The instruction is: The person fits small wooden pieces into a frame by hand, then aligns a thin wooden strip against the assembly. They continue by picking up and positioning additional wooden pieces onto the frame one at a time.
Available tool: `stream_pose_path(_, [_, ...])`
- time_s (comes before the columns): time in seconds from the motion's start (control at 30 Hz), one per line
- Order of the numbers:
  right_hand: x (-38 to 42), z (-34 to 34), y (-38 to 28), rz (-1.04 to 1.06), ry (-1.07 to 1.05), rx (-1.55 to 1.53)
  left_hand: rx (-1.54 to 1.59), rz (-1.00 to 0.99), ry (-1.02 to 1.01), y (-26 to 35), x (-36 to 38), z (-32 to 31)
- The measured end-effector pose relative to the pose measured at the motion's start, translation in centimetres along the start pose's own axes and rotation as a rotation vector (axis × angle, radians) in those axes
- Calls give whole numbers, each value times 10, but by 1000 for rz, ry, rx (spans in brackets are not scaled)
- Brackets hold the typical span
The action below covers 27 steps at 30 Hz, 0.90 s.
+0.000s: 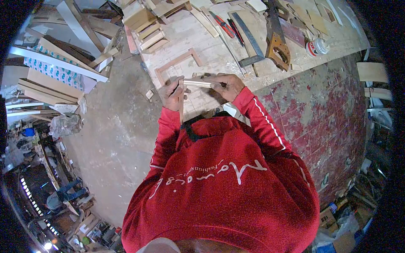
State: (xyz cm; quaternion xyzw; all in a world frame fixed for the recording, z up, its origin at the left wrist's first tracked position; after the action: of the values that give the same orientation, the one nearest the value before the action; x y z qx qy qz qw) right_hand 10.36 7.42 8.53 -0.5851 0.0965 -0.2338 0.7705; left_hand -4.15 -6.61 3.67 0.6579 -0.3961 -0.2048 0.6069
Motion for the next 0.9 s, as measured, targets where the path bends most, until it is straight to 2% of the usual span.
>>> stream_pose_path(0.1, [4, 0, -9, -17, -10, 107, 52, -67, -10, 6, 2, -1])
stream_pose_path(0.17, [7, 1, -17, 79, 40, 117, 74, -107, -24, 9, 3, -1])
stream_pose_path(0.3, [7, 2, -11, 53, 74, 171, 52, -92, -9, 6, 3, -1])
stream_pose_path(0.37, [9, 8, -11, 154, 205, 174, 75, -38, -2, 2, 2, -2])
stream_pose_path(0.9, [12, 3, -3, 235, 182, 254, -1, -52, 5, -2, 1, -1])
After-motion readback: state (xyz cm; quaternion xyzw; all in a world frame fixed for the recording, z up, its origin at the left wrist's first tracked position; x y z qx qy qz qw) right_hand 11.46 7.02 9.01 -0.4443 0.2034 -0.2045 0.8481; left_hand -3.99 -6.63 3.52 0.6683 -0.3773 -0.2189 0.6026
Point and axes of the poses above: each hand's wrist, its own x-axis away from the middle knuckle, its own z-axis out of the back of the hand, y = z × x, the point moved 6 cm from there along -x, towards the middle knuckle, and after that the axes turned 5 degrees about -z, right-handed, at the moved point
